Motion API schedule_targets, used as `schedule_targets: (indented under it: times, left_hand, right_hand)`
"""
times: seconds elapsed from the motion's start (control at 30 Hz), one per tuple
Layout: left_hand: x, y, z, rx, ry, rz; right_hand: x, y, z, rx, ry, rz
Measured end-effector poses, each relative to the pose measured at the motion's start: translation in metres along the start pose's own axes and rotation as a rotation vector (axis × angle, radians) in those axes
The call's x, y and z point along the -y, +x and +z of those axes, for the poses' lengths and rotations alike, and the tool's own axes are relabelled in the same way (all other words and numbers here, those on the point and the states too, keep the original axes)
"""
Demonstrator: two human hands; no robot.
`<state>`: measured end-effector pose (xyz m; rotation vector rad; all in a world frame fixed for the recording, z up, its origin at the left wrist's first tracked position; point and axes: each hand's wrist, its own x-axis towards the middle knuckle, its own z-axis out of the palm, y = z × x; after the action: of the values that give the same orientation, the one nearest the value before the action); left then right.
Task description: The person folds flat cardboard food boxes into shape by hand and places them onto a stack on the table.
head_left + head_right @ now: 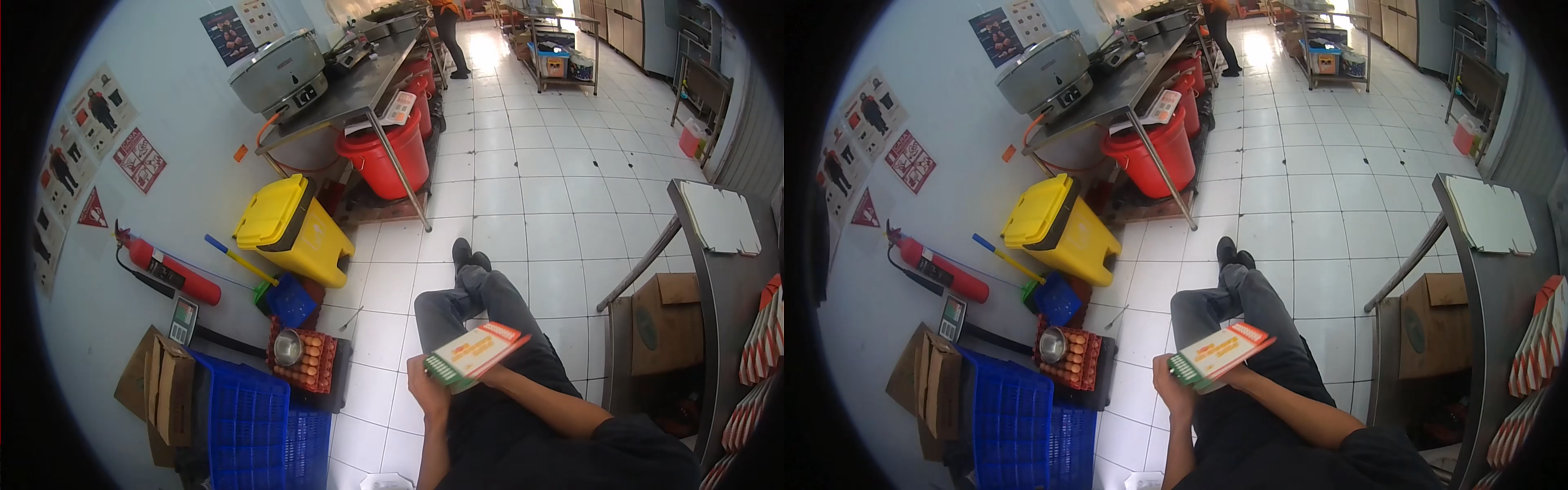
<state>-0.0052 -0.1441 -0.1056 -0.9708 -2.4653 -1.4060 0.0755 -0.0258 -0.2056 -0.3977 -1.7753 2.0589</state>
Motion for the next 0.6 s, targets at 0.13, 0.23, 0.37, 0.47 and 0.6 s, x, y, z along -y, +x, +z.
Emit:
schedule_targets:
  times: [0.13, 0.23, 0.37, 0.47, 0.6]
  left_hand:
    - [-0.005, 0.009, -0.012, 0.051, -0.138, -0.587]
    - [0.014, 0.004, -0.018, -0.007, -0.27, -0.46]
    - [0.036, 0.001, -0.023, 0.306, -0.195, -0.297]
    - [0.039, -0.005, -0.021, 0.441, 0.021, -0.415]
    - [0.06, -0.016, -0.009, 0.49, 0.21, -0.382]
  right_hand:
    - [0.109, 0.011, 0.005, 0.112, -0.041, 0.26]
    - [0.141, 0.015, 0.0, -0.322, -0.503, -0.157]
    - [0.106, 0.028, -0.031, -0.207, -0.636, 0.026]
    - [0.091, 0.027, -0.032, -0.115, -0.831, 0.237]
    - [0.069, 0.039, -0.028, 0.045, -1.022, 0.28]
